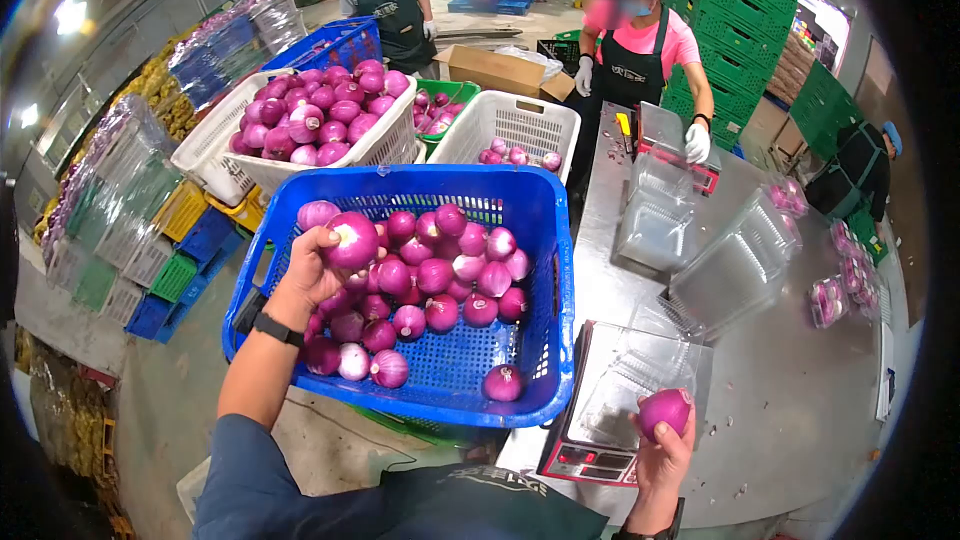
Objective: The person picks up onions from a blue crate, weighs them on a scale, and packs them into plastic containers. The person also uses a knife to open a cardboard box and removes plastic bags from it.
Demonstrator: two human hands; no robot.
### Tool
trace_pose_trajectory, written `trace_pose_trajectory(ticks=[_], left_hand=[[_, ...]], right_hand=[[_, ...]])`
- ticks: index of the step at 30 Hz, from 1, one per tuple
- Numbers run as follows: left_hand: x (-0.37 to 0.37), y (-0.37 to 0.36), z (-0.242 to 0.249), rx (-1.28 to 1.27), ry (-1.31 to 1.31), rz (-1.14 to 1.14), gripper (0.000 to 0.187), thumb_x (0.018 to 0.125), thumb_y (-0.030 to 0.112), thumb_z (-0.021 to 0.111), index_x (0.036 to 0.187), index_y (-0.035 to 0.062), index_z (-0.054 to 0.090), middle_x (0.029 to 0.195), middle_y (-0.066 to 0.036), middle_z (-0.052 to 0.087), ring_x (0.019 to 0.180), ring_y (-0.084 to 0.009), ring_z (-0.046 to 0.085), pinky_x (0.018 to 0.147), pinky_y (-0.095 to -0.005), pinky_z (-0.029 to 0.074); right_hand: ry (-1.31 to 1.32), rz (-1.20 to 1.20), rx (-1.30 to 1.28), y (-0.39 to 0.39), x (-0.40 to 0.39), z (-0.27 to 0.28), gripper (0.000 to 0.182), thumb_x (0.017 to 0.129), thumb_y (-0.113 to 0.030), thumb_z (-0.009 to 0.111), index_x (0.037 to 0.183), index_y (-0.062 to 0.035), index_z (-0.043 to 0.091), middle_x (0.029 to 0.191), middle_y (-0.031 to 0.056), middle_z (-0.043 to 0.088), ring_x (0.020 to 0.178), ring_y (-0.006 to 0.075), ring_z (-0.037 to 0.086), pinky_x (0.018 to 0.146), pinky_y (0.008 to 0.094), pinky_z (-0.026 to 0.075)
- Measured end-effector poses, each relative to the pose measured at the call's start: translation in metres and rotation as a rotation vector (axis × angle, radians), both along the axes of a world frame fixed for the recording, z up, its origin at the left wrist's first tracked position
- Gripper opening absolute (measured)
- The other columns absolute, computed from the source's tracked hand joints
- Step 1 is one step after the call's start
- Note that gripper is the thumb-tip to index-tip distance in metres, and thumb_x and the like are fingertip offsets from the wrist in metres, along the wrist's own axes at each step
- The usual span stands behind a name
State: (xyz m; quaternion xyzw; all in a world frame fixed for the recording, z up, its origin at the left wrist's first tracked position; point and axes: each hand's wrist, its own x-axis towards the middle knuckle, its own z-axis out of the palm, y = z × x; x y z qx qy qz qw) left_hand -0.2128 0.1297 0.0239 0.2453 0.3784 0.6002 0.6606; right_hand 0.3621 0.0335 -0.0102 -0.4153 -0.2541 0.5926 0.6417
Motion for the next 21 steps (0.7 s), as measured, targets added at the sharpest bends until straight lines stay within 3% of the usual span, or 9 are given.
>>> trace_pose_trajectory(ticks=[2,5,7,9,10,13,15,17,21], left_hand=[[0.035,-0.026,0.026,0.142,-0.144,-0.063,0.061,0.087,0.021,0.064,0.144,0.0044,0.050,0.133,-0.028,0.062,0.107,-0.0445,0.071,0.077,-0.0467,0.066],[0.095,-0.064,0.055,0.293,-0.140,-0.116,0.081,0.080,0.013,0.077,0.153,0.0103,0.041,0.144,-0.025,0.055,0.115,-0.0475,0.067,0.071,-0.0425,0.066],[0.132,-0.084,0.056,0.387,0.018,-0.123,0.095,0.072,0.007,0.085,0.155,0.0138,0.039,0.147,-0.021,0.052,0.119,-0.0460,0.065,0.068,-0.0401,0.065],[0.178,-0.103,0.058,0.379,0.111,-0.158,0.103,0.067,0.005,0.093,0.155,0.0154,0.040,0.150,-0.018,0.052,0.129,-0.0368,0.061,0.098,-0.0446,0.059],[0.201,-0.108,0.054,0.428,0.221,-0.190,0.101,0.069,0.008,0.094,0.154,0.0138,0.041,0.151,-0.017,0.052,0.135,-0.0306,0.057,0.112,-0.0446,0.049],[0.279,-0.121,0.050,0.415,0.330,-0.293,0.087,0.073,0.007,0.094,0.147,0.0096,0.049,0.145,-0.010,0.056,0.133,-0.0217,0.056,0.113,-0.0398,0.047],[0.328,-0.125,0.033,0.381,0.461,-0.373,0.083,0.075,0.005,0.092,0.148,0.0093,0.050,0.138,-0.008,0.057,0.131,-0.0189,0.055,0.111,-0.0380,0.049],[0.368,-0.116,0.017,0.565,0.865,-0.306,0.079,0.076,0.018,0.093,0.144,0.0089,0.055,0.135,-0.013,0.060,0.128,-0.0277,0.059,0.108,-0.0408,0.051],[0.429,-0.098,-0.032,0.747,1.196,-0.123,0.073,0.071,0.035,0.090,0.135,0.0110,0.063,0.115,-0.017,0.065,0.104,-0.0354,0.063,0.096,-0.0467,0.049]], right_hand=[[0.011,-0.002,-0.028,-0.002,0.005,-0.002,0.078,0.074,-0.008,0.077,0.146,-0.0079,0.047,0.131,0.0133,0.059,0.114,0.0345,0.066,0.090,0.0494,0.062],[-0.048,0.044,-0.010,-0.005,0.014,0.002,0.078,0.072,-0.010,0.080,0.144,-0.0078,0.049,0.128,0.0116,0.060,0.113,0.0302,0.066,0.092,0.0444,0.060],[-0.189,0.107,0.038,-0.005,0.022,0.001,0.081,0.068,-0.008,0.079,0.143,-0.0080,0.047,0.124,0.0099,0.061,0.111,0.0277,0.065,0.095,0.0416,0.058],[-0.264,0.107,0.032,-0.007,0.032,0.001,0.082,0.067,-0.007,0.079,0.143,-0.0074,0.046,0.124,0.0104,0.060,0.110,0.0262,0.065,0.094,0.0392,0.057],[-0.345,0.109,0.016,-0.007,0.037,0.001,0.083,0.066,-0.005,0.078,0.142,-0.0067,0.046,0.125,0.0108,0.059,0.109,0.0246,0.065,0.094,0.0368,0.057],[-0.491,0.090,0.003,-0.007,0.052,-0.001,0.083,0.064,-0.007,0.082,0.139,-0.0049,0.046,0.123,0.0115,0.059,0.108,0.0222,0.064,0.093,0.0342,0.055],[-0.827,0.055,0.096,-0.004,0.071,-0.022,0.078,0.065,-0.008,0.083,0.135,-0.0065,0.049,0.124,0.0106,0.059,0.106,0.0234,0.064,0.097,0.0360,0.054],[-1.035,0.033,0.102,-0.005,0.074,-0.007,0.076,0.065,-0.010,0.085,0.132,-0.0050,0.050,0.121,0.0114,0.061,0.105,0.0247,0.065,0.097,0.0369,0.053],[-1.319,0.044,0.225,0.000,0.089,-0.017,0.076,0.060,-0.023,0.089,0.127,-0.0018,0.058,0.114,0.0195,0.065,0.104,0.0362,0.065,0.093,0.0449,0.053]])
